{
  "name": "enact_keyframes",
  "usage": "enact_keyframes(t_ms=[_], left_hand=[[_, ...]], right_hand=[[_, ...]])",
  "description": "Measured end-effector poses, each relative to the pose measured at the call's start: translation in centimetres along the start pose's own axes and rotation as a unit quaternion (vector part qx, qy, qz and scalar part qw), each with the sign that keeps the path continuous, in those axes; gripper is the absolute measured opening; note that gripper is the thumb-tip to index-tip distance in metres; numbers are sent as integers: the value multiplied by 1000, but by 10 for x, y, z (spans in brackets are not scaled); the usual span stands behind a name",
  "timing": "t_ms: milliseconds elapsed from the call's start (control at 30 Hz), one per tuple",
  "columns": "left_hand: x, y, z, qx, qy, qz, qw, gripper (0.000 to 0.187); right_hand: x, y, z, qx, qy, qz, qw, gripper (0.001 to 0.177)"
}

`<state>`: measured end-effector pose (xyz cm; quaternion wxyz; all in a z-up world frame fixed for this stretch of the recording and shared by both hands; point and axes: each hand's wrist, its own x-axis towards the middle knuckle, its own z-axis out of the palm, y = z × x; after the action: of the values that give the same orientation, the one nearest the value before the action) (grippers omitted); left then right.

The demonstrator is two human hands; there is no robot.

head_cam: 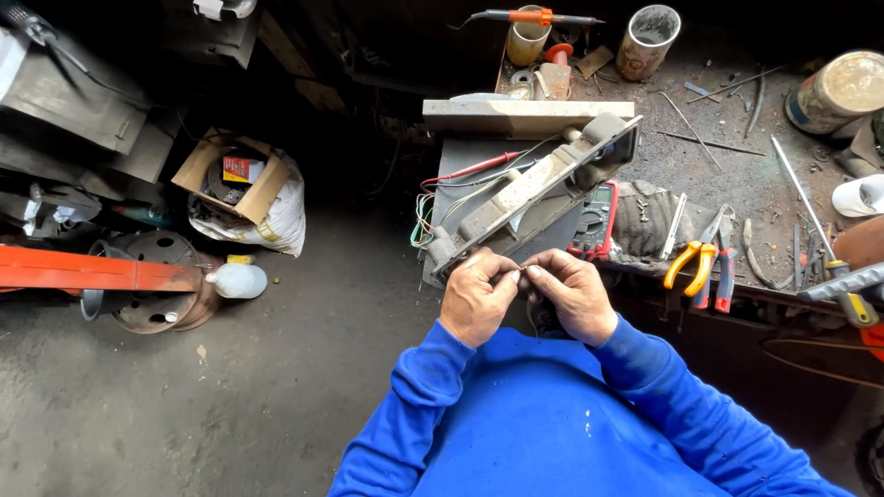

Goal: Repairing the wiring of a vehicle light assembly by stripping and connecting wires

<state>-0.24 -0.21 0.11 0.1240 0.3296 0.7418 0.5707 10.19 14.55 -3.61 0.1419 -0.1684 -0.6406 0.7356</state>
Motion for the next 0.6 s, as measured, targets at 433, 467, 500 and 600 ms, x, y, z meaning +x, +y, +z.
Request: enact_keyframes(t_ms=[433, 467, 500, 600], left_hand=[[3, 1, -1, 16, -36, -36, 999, 7], [2, 0, -2, 16, -41, -34, 998, 7], [2, -1, -2, 16, -46, -33, 998, 8], [0, -5, 0, 18, -50, -29, 998, 7]], right_hand=[[0, -2, 0, -12, 5, 0, 1000, 14], [-1, -1, 0, -12, 8, -1, 1000, 14], [-1, -1, 0, -12, 12, -2, 1000, 14], [0, -2, -2, -18, 14, 2, 1000, 14]])
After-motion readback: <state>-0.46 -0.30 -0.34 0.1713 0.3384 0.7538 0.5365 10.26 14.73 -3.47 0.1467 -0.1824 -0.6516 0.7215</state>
